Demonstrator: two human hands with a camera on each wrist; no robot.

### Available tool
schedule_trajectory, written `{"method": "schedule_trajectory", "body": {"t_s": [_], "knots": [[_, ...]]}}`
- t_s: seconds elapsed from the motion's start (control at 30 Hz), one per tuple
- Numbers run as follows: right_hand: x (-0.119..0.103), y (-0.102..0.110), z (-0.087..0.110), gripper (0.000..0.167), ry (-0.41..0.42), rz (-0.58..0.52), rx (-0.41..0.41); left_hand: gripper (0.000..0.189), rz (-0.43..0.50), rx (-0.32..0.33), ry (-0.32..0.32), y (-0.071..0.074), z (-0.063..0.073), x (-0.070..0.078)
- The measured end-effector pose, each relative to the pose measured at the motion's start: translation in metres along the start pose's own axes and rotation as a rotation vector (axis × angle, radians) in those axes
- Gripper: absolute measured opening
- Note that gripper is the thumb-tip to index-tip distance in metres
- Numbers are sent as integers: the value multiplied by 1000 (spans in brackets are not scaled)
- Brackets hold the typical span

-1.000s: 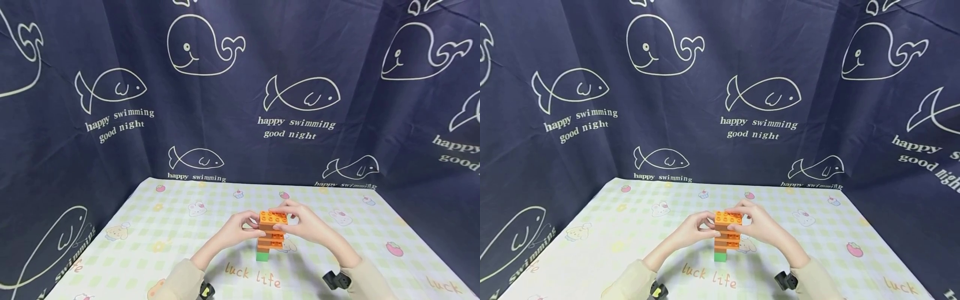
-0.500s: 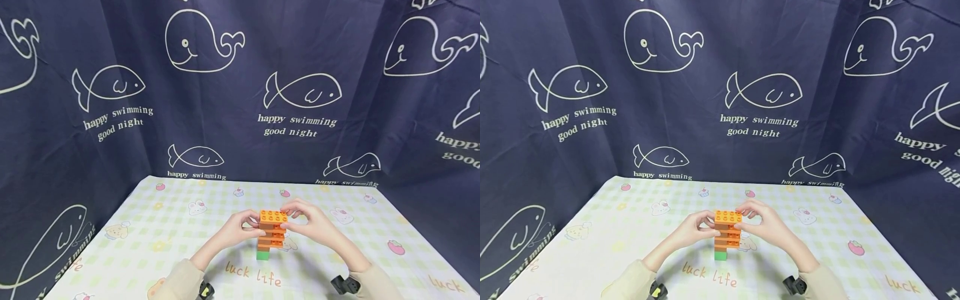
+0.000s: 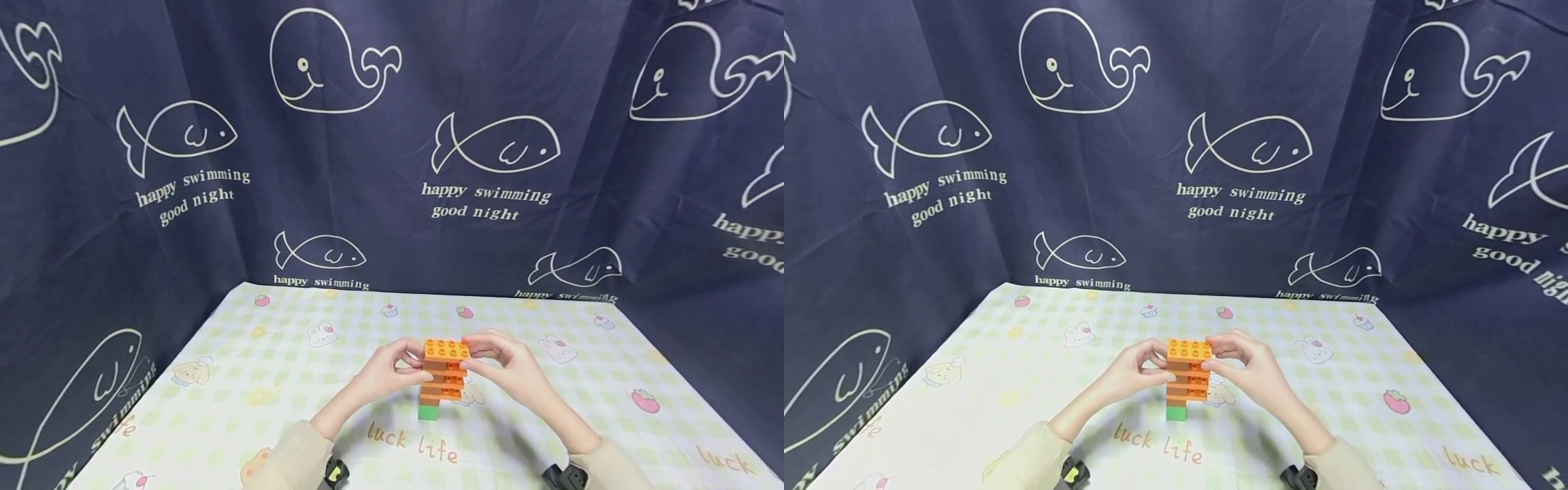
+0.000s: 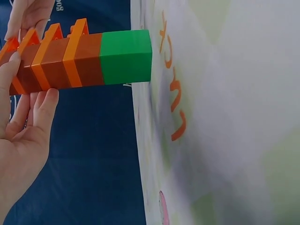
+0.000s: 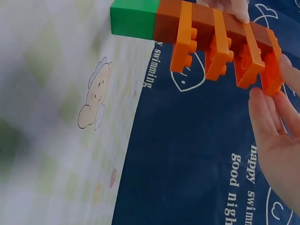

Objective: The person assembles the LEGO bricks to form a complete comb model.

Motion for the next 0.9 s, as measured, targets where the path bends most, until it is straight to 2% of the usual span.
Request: {"method": "schedule_trajectory", "body": {"t_s": [0.1, 0.23, 0.3, 0.37, 0.4, 0.5, 0.6, 0.7, 0.8, 0.9], "knots": [[3, 1, -1, 31, -29, 29, 27, 31, -8, 25, -2, 1, -1, -1], [8, 2, -8, 29, -83, 97, 50, 29, -39, 96, -20, 6, -4, 2], [8, 2, -12, 28, -98, 111, 59, 29, -46, 131, -17, 9, -3, 9], [-1, 1, -15, 28, -119, 130, 66, 28, -45, 157, -17, 12, 1, 20], [-3, 1, -16, 29, -134, 134, 73, 28, -35, 166, -8, 14, 2, 20], [-2, -1, -19, 29, -185, 149, 81, 30, 2, 174, 39, 17, 3, 16], [13, -2, -21, 29, -248, 150, 86, 37, 111, 165, 118, 17, 1, -3], [21, -5, -21, 29, -285, 152, 78, 45, 228, 143, 199, 14, 2, -9], [26, -8, -20, 27, -293, 168, 58, 47, 269, 119, 246, 11, 4, -14], [31, -13, -20, 24, -281, 194, 35, 45, 269, 103, 270, 9, 6, -17]]}}
Point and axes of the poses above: each hand's wrist, its own z-axis away from the middle knuckle, its own y-axis out of the back of the hand, x = y × z, the point moved 8 cm from there along -z, towards the middle knuckle
